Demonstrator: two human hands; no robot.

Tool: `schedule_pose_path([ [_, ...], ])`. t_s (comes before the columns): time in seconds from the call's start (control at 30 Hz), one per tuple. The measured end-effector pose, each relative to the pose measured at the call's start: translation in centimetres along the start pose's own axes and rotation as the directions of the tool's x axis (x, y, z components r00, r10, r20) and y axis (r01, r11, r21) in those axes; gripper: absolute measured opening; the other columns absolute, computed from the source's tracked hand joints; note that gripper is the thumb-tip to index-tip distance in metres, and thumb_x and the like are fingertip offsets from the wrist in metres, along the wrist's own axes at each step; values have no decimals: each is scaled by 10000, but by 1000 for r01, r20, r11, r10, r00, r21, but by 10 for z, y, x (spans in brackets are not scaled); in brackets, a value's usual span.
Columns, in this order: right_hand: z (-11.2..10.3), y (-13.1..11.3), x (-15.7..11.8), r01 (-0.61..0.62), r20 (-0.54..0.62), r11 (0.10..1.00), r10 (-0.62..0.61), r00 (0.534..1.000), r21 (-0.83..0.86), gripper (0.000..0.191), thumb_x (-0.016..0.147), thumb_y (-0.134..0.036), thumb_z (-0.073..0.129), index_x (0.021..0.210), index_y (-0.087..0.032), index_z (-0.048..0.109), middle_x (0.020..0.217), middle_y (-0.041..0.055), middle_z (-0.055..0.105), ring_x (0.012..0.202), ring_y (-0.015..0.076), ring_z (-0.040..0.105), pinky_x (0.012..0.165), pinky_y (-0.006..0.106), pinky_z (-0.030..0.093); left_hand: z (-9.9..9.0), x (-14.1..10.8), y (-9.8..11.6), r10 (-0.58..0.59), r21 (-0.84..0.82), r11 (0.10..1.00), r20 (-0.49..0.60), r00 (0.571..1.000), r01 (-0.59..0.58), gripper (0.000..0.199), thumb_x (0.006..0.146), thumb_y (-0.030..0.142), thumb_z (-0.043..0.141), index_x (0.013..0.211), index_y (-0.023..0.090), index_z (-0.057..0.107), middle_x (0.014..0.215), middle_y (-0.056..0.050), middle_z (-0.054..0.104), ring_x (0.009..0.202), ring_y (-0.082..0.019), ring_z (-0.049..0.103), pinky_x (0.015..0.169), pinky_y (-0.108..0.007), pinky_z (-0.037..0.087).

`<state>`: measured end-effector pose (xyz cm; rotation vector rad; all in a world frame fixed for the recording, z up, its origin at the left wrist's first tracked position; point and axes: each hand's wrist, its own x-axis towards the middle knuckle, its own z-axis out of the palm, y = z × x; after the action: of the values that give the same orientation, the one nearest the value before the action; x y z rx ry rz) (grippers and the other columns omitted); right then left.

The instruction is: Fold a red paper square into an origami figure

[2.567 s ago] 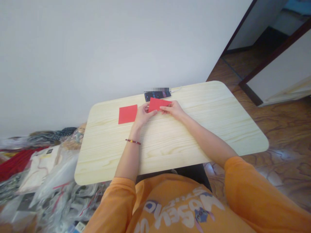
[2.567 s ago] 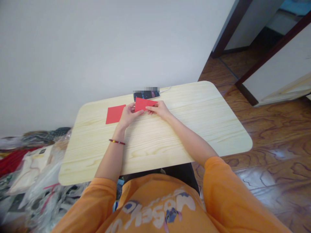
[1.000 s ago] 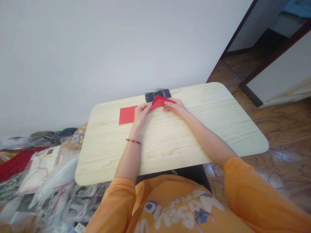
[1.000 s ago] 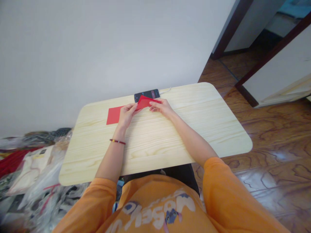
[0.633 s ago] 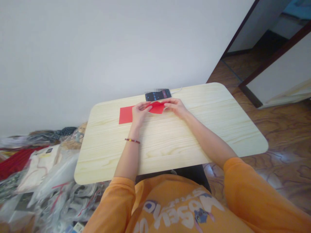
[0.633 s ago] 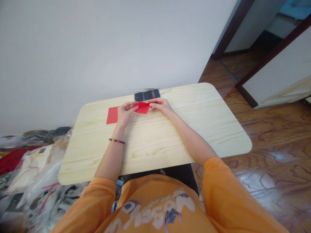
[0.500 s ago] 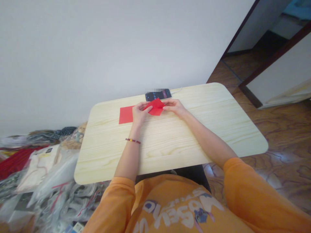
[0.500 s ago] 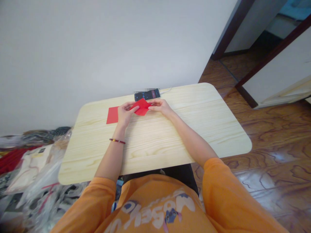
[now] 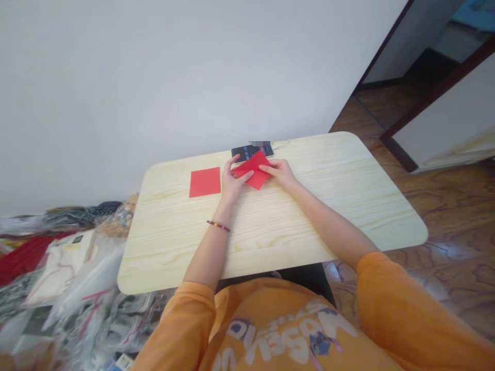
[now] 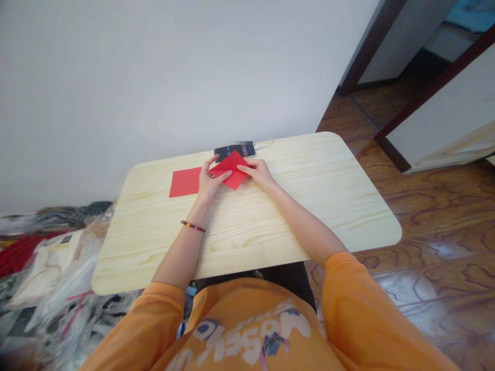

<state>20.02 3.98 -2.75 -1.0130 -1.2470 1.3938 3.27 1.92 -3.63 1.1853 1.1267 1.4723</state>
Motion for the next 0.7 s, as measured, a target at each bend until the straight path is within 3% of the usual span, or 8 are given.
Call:
schedule_pose_path([
  [0.17,1,1,2,-2,-34,998,4,999,57,393,609,-545,741,728,-174,699,776,49,724,831,230,661,773,344,505,0,-1,-3,-24,-61,998,1,1000,24,799,636,294,811,1309,235,384,901,-50,710,819,-213,712,816,-380,573],
  [0.37,0,1,0,33,-19,999,-33,999,34,446,619,-397,736,981,-259,514,748,-39,646,634,124,586,590,246,471,-4,-2,5,24,-12,1000,-92,995,-25,725,699,204,734,1264,268,283,1078,-77,637,848,-177,704,823,-358,570],
  [0.53,-2,-4,-2,191,30,980,-190,981,-61,227,640,-291,692,828,-223,585,883,-5,639,862,142,597,693,236,494,-12,3,8,81,103,992,-84,993,-72,475,705,216,690,1077,258,399,1052,-36,597,909,-158,665,708,-271,565],
  [0.6,-2,-5,-2,139,87,988,-133,987,-68,142,674,-294,639,781,-202,648,916,22,672,895,168,605,723,263,506,-16,5,8,84,171,983,-57,995,-73,316,701,231,680,954,222,490,977,-34,622,933,-176,649,707,-264,551],
  [0.7,-2,-6,-2,3,122,1000,0,993,-31,170,683,-283,573,736,-193,708,928,38,718,859,192,637,741,307,520,-20,8,7,90,241,967,-24,996,-82,139,698,241,667,811,182,611,916,-51,674,959,-189,640,811,-291,529],
])
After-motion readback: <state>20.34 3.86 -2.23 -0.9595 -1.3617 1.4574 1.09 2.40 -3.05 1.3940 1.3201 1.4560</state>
